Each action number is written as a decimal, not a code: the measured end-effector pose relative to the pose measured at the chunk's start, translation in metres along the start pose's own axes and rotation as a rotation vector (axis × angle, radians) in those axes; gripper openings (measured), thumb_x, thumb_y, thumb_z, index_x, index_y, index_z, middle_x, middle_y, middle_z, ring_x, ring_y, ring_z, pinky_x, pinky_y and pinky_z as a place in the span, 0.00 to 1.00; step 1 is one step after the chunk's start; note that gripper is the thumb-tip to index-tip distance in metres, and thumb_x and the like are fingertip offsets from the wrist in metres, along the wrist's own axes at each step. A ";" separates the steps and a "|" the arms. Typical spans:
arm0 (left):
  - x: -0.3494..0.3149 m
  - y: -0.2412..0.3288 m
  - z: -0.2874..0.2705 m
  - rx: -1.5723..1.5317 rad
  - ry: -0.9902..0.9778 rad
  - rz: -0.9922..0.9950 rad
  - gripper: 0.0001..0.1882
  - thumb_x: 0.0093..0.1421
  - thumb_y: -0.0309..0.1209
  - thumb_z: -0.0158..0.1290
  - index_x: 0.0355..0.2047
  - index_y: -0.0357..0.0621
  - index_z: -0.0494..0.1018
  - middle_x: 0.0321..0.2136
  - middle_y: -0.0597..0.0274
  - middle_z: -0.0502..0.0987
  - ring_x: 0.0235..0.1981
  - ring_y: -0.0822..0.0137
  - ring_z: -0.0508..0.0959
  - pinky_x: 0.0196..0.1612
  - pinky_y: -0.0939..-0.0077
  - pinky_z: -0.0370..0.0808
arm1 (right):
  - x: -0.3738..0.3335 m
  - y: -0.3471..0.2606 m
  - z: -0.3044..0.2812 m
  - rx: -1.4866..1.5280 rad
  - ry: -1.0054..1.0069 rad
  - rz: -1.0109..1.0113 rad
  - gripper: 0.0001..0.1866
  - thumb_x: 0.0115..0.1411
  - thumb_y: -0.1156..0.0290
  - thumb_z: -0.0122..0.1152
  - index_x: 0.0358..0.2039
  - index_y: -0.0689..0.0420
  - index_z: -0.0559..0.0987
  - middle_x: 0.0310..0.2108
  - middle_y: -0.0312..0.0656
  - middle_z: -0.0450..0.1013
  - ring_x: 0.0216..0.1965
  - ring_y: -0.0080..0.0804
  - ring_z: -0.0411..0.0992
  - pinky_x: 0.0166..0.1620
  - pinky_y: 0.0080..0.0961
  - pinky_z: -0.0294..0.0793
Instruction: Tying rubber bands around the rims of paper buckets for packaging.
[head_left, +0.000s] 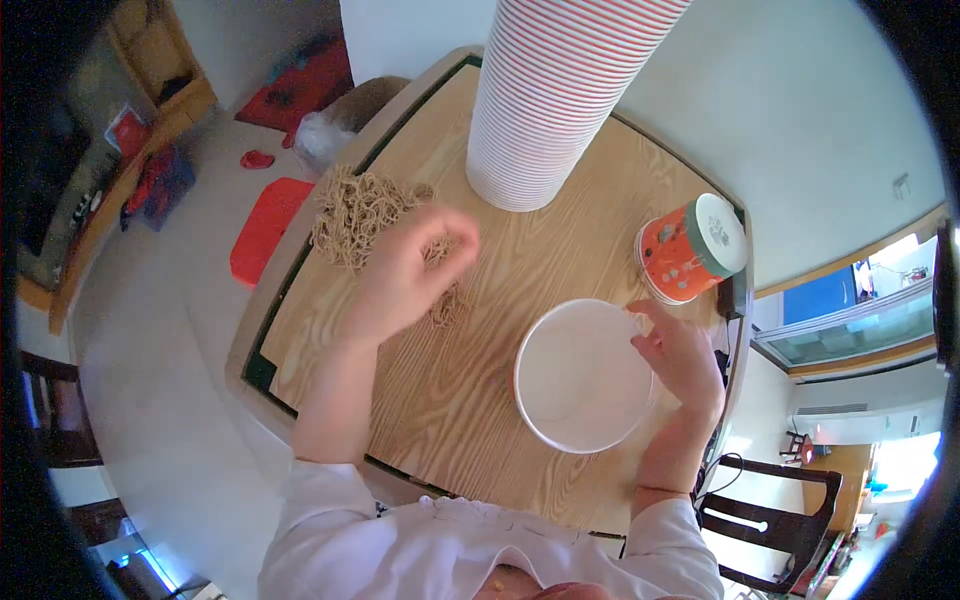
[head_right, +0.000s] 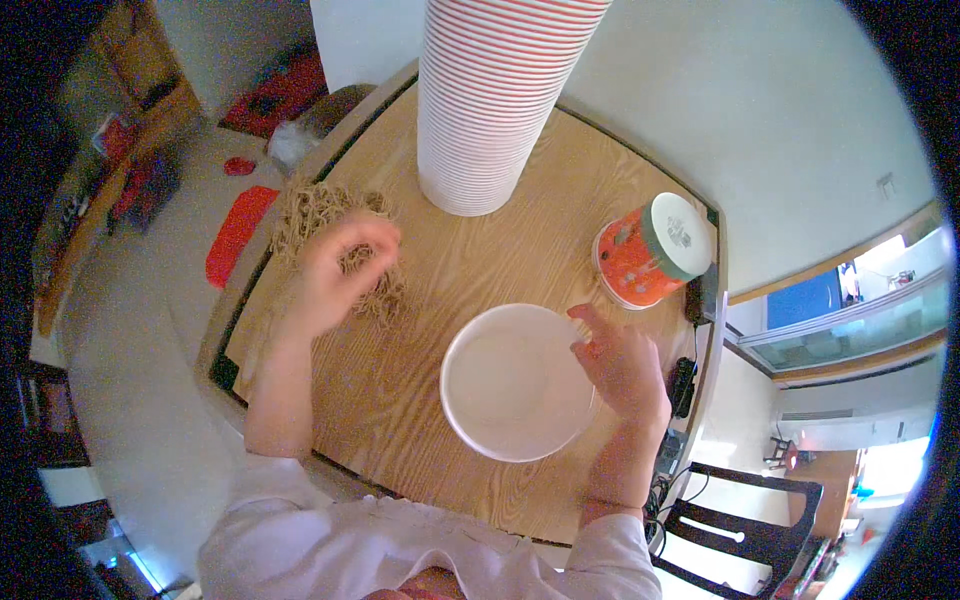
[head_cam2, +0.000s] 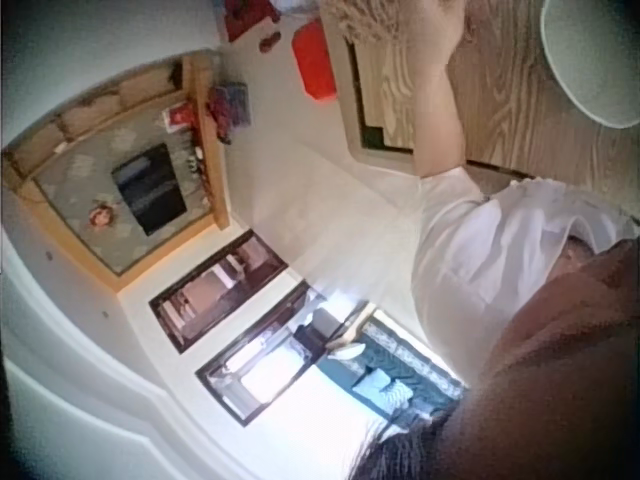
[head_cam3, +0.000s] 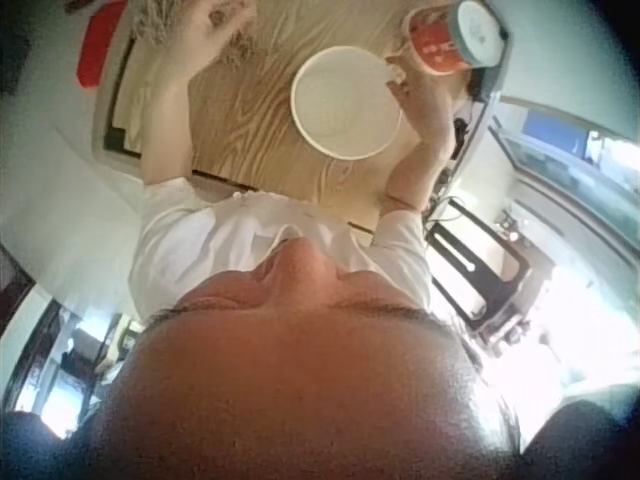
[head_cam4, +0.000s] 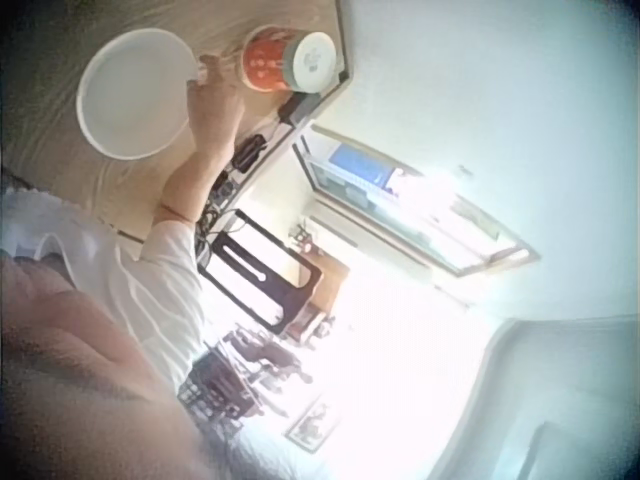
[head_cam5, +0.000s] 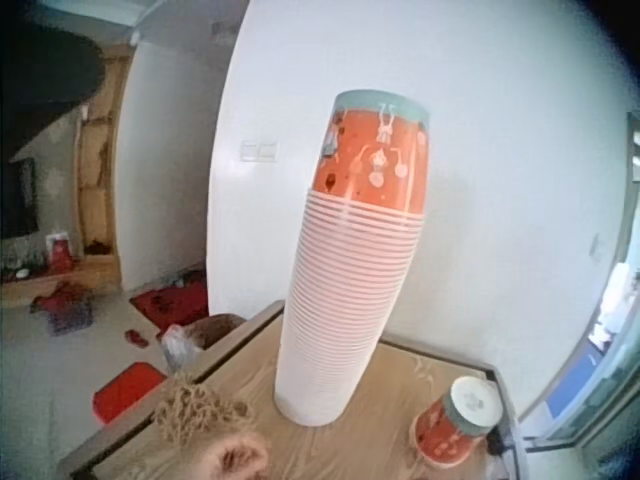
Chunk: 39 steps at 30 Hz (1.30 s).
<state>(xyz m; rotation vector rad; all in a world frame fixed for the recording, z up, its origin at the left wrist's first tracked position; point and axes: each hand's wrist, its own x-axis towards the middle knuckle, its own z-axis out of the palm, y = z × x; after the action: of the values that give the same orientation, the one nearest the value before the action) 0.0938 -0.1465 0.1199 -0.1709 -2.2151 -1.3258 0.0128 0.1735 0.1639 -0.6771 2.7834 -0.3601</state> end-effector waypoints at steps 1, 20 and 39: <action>0.017 0.016 -0.005 -0.122 0.055 -0.088 0.04 0.58 0.26 0.55 0.32 0.38 0.74 0.34 0.59 0.78 0.36 0.64 0.78 0.44 0.72 0.73 | -0.001 0.000 0.000 -0.001 0.012 0.007 0.20 0.53 0.68 0.62 0.48 0.44 0.74 0.25 0.46 0.77 0.31 0.48 0.77 0.36 0.43 0.76; 0.039 0.078 0.043 -0.421 0.081 -0.101 0.04 0.63 0.27 0.52 0.37 0.42 0.71 0.25 0.74 0.71 0.23 0.83 0.67 0.27 0.86 0.65 | -0.026 -0.014 -0.013 0.217 0.189 -0.092 0.24 0.51 0.71 0.68 0.50 0.52 0.75 0.29 0.43 0.79 0.32 0.35 0.79 0.36 0.30 0.77; 0.028 0.054 0.105 -0.265 -0.269 -0.298 0.07 0.57 0.25 0.57 0.35 0.38 0.73 0.24 0.60 0.77 0.24 0.71 0.76 0.29 0.77 0.73 | 0.019 -0.015 0.002 0.622 0.428 -0.384 0.08 0.50 0.77 0.68 0.32 0.61 0.80 0.30 0.42 0.77 0.35 0.36 0.77 0.38 0.28 0.76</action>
<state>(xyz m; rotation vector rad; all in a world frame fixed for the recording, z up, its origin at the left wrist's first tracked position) 0.0495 -0.0354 0.1378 -0.1248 -2.3426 -1.8566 0.0036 0.1510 0.1633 -1.0489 2.6284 -1.5218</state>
